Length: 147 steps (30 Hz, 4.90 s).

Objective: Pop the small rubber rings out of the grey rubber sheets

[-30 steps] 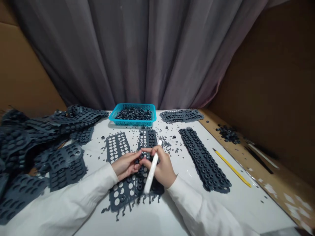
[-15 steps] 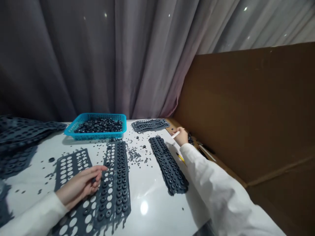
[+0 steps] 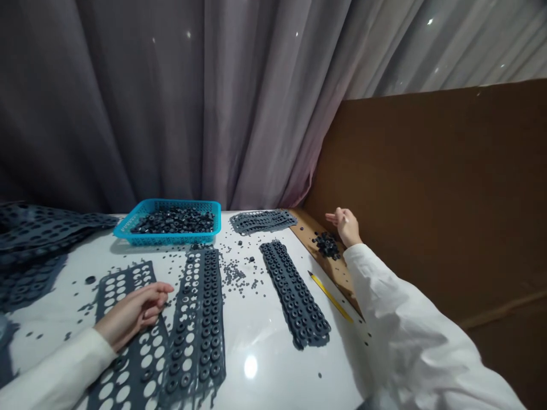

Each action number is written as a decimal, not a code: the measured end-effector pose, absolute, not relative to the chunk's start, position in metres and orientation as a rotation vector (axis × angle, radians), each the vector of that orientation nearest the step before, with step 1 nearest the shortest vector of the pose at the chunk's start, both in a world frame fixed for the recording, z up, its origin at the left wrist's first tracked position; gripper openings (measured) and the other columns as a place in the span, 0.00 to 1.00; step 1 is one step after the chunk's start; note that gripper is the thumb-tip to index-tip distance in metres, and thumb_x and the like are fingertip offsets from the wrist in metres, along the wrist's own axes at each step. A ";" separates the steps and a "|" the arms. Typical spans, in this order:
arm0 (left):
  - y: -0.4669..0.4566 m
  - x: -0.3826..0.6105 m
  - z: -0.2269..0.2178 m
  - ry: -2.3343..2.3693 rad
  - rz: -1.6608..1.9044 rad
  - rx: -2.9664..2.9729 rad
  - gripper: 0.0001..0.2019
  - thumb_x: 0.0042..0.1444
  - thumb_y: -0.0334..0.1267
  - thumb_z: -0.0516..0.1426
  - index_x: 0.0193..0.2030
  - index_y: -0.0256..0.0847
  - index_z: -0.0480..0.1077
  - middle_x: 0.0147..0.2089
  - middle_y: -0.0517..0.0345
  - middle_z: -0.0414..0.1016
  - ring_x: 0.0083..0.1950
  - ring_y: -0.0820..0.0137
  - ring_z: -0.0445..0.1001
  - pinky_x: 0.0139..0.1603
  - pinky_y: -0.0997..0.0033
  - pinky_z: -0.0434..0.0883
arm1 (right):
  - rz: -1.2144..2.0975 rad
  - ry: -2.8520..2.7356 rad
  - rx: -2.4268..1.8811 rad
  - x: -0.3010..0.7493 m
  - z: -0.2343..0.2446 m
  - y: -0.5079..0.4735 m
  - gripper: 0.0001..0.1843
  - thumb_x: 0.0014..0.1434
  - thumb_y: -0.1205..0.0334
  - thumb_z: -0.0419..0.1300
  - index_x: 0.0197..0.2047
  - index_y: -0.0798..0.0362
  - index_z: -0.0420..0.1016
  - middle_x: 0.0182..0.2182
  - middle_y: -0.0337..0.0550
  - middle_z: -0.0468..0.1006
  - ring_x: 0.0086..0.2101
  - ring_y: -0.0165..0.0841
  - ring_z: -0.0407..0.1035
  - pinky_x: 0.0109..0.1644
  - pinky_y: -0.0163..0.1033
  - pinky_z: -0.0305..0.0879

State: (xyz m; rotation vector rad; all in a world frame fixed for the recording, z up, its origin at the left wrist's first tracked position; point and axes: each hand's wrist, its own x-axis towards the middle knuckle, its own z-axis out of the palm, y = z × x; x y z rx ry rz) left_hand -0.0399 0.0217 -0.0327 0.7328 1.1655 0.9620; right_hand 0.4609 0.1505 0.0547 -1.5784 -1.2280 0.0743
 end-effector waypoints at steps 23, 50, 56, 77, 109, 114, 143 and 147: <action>0.023 -0.032 -0.016 0.992 0.389 2.348 0.14 0.39 0.26 0.56 0.36 0.37 0.73 0.30 0.58 0.69 0.28 0.74 0.64 0.28 0.78 0.61 | 0.963 -1.490 -1.153 0.154 -0.044 0.005 0.07 0.48 0.61 0.59 0.24 0.53 0.65 0.16 0.33 0.66 0.18 0.28 0.61 0.23 0.33 0.56; 0.025 -0.025 -0.021 0.781 0.284 2.568 0.08 0.52 0.28 0.51 0.24 0.41 0.65 0.27 0.55 0.67 0.32 0.68 0.65 0.36 0.71 0.62 | 0.699 -1.784 -1.176 0.147 -0.040 -0.012 0.12 0.47 0.67 0.53 0.19 0.50 0.52 0.14 0.30 0.56 0.17 0.27 0.55 0.23 0.33 0.49; 0.019 -0.037 -0.032 0.898 0.540 2.372 0.07 0.55 0.34 0.51 0.33 0.40 0.70 0.31 0.55 0.70 0.31 0.70 0.67 0.33 0.74 0.61 | 0.769 -1.761 -1.169 0.149 -0.042 -0.012 0.11 0.48 0.67 0.53 0.20 0.50 0.53 0.14 0.30 0.56 0.17 0.26 0.54 0.22 0.32 0.49; -0.018 -0.034 -0.019 0.789 0.809 0.656 0.15 0.44 0.42 0.64 0.36 0.33 0.70 0.23 0.61 0.66 0.15 0.88 0.48 0.17 0.84 0.42 | 0.900 -1.596 -1.116 0.154 -0.035 -0.015 0.07 0.54 0.58 0.58 0.31 0.52 0.67 0.22 0.36 0.74 0.22 0.30 0.69 0.27 0.33 0.63; 0.003 -0.018 0.001 1.250 0.930 0.891 0.10 0.43 0.30 0.57 0.36 0.36 0.71 0.37 0.55 0.73 0.27 0.77 0.62 0.25 0.80 0.59 | 0.135 -1.400 -1.832 0.404 0.021 0.129 0.12 0.36 0.67 0.61 0.21 0.51 0.58 0.22 0.45 0.74 0.32 0.41 0.71 0.36 0.41 0.63; 0.070 -0.039 0.033 1.033 1.353 0.521 0.10 0.43 0.30 0.52 0.33 0.33 0.70 0.35 0.51 0.71 0.29 0.73 0.67 0.27 0.76 0.64 | -0.012 -1.211 -2.056 0.473 0.027 0.154 0.12 0.39 0.67 0.61 0.20 0.49 0.58 0.23 0.56 0.71 0.34 0.54 0.69 0.32 0.50 0.57; -0.008 -0.038 -0.001 1.003 0.373 2.439 0.11 0.45 0.31 0.57 0.38 0.38 0.71 0.34 0.54 0.69 0.36 0.66 0.67 0.37 0.70 0.63 | 1.168 -1.587 -1.149 0.154 -0.039 -0.025 0.08 0.51 0.66 0.51 0.22 0.54 0.65 0.15 0.33 0.67 0.16 0.25 0.60 0.19 0.29 0.54; 0.000 -0.031 -0.007 0.886 0.351 2.440 0.10 0.45 0.31 0.57 0.37 0.39 0.72 0.33 0.55 0.69 0.33 0.68 0.68 0.34 0.72 0.63 | 1.110 -1.652 -1.181 0.155 -0.041 -0.030 0.08 0.51 0.68 0.51 0.21 0.54 0.65 0.15 0.33 0.68 0.17 0.25 0.61 0.20 0.29 0.55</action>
